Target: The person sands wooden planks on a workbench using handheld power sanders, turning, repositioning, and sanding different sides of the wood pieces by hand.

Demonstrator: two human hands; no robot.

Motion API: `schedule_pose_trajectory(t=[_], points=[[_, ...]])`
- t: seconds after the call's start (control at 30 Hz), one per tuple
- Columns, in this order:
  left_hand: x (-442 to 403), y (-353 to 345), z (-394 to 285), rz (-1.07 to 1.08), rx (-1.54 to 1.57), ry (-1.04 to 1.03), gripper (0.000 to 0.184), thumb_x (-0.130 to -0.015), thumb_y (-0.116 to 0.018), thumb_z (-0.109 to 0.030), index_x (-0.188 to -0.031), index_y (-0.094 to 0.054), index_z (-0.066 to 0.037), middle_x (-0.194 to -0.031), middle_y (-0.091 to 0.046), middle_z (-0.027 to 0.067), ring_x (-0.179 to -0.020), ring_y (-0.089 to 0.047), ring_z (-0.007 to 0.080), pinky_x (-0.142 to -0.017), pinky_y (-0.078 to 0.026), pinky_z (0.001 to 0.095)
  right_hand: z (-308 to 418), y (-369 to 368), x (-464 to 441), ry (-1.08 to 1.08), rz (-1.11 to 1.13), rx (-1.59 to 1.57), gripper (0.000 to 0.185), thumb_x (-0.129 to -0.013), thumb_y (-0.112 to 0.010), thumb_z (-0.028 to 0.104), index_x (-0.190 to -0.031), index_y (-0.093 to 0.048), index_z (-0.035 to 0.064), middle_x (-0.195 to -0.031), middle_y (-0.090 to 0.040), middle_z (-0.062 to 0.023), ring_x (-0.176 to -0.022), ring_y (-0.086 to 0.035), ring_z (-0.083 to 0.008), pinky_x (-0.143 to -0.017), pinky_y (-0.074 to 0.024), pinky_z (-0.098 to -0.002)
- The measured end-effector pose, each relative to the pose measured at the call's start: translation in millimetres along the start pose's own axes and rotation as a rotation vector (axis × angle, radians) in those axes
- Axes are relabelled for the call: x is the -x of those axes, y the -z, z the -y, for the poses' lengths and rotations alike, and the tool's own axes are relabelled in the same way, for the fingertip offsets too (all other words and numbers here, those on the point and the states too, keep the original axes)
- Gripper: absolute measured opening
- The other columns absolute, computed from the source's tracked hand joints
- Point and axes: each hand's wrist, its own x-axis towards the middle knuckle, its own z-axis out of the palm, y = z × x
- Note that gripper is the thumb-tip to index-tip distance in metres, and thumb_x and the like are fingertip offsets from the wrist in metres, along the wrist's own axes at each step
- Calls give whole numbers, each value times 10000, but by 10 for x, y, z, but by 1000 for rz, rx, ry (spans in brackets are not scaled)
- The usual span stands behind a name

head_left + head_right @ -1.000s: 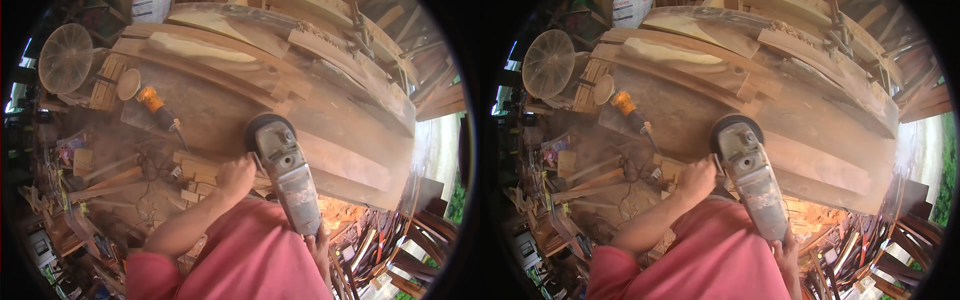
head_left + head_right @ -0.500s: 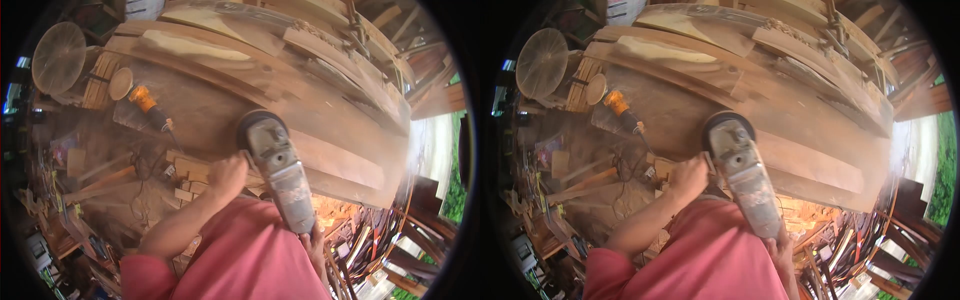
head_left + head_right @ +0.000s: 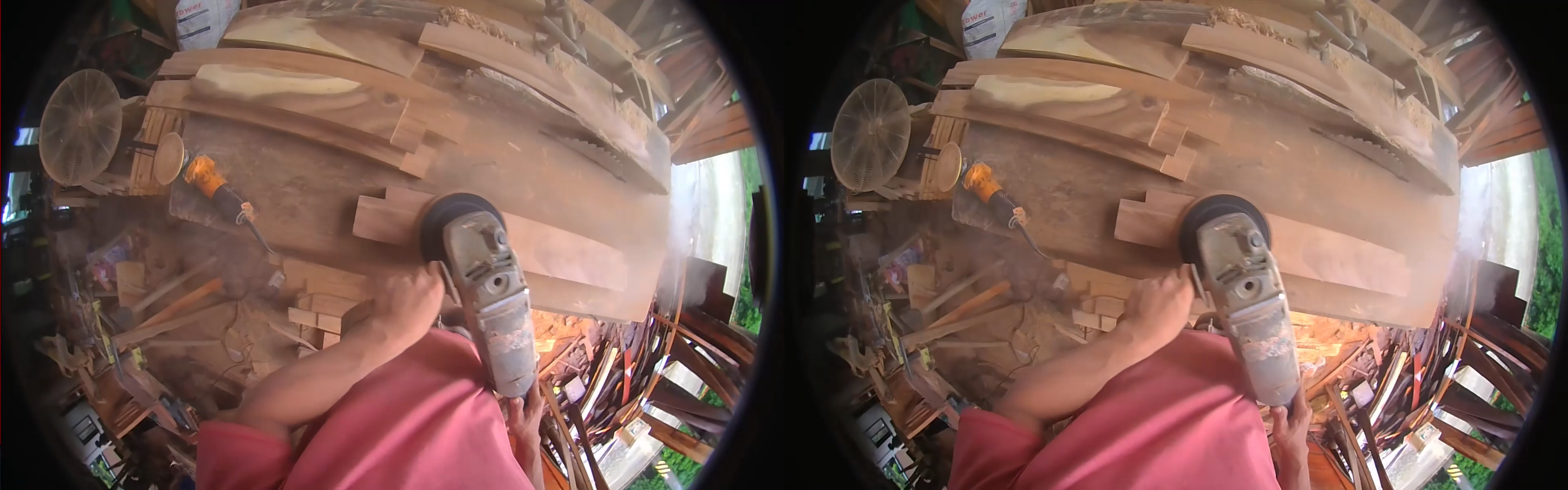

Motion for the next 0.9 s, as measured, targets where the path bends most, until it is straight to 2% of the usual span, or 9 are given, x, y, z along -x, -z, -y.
schedule_pose_trajectory(t=[0.1,0.17,0.27,0.37,0.47,0.5,0.63,0.73,0.9], points=[[-142,-111,-415,-7,-25,-73,106,-875,-606,-109,-950,-619,-36,-801,-719,133,-699,-751,275,-581,-604,389,-399,268,170,-37,-18,-15,982,-971,-519,648,-1559,-283,-101,-987,-673,-148,-757,-580,-153,-624,-470,-317],[-273,-208,-682,-14,-12,-128,105,-865,-624,-124,-935,-625,-46,-790,-716,114,-691,-749,253,-566,-599,372,-646,422,336,-143,-56,-22,997,-973,-509,662,-1560,-276,-109,-1224,-655,-234,-1036,-651,-264,-859,-515,-376],[-433,-343,-955,-60,-43,-258,139,-853,-646,-157,-945,-627,-55,-796,-706,92,-706,-737,213,-575,-593,342,-997,512,451,-94,-139,-22,954,-965,-512,686,-1485,-349,-97,-1213,-588,-223,-1085,-581,-280,-893,-450,-376],[-436,-282,-901,-129,-69,-329,133,-867,-631,-152,-947,-621,-47,-814,-699,97,-721,-730,211,-602,-592,341,-971,492,332,-62,-172,-126,811,-965,-525,680,-1306,-509,-56,-791,-622,-82,-640,-606,-161,-548,-459,-296],[-308,-182,-549,-123,-75,-165,123,-877,-621,-146,-943,-620,-43,-805,-703,102,-710,-733,238,-605,-600,359,-635,243,90,21,-170,-71,794,-973,-519,671,-1290,-514,-57,-795,-621,-79,-661,-588,-150,-564,-451,-302],[-262,-148,-388,-101,-28,-93,122,-886,-606,-143,-939,-620,-34,-808,-713,124,-723,-746,263,-613,-607,385,-718,301,87,-101,5,-131,964,-949,-586,626,-1540,-336,-94,-1122,-690,-202,-1007,-658,-236,-855,-528,-378],[7,81,281,-73,-2,52,182,-858,-659,-134,-983,-607,-11,-845,-727,175,-766,-754,313,-634,-613,420,77,-91,-233,-21,78,-46,885,-953,-627,511,-1541,-339,-85,-810,-668,-108,-712,-627,-153,-608,-508,-320],[192,156,649,-63,32,144,296,-841,-725,-185,-1037,-592,-8,-875,-733,188,-789,-744,362,-672,-609,448,279,-301,-362,114,118,43,921,-961,-624,536,-1545,-311,-104,-1065,-720,-244,-974,-708,-268,-810,-553,-389],[330,283,919,-14,97,248,488,-826,-801,-355,-1101,-578,-19,-898,-737,203,-854,-726,421,-741,-583,507,378,-500,-410,107,166,41,917,-968,-628,522,-1531,-312,-129,-1152,-695,-307,-1095,-704,-314,-895,-548,-398]])
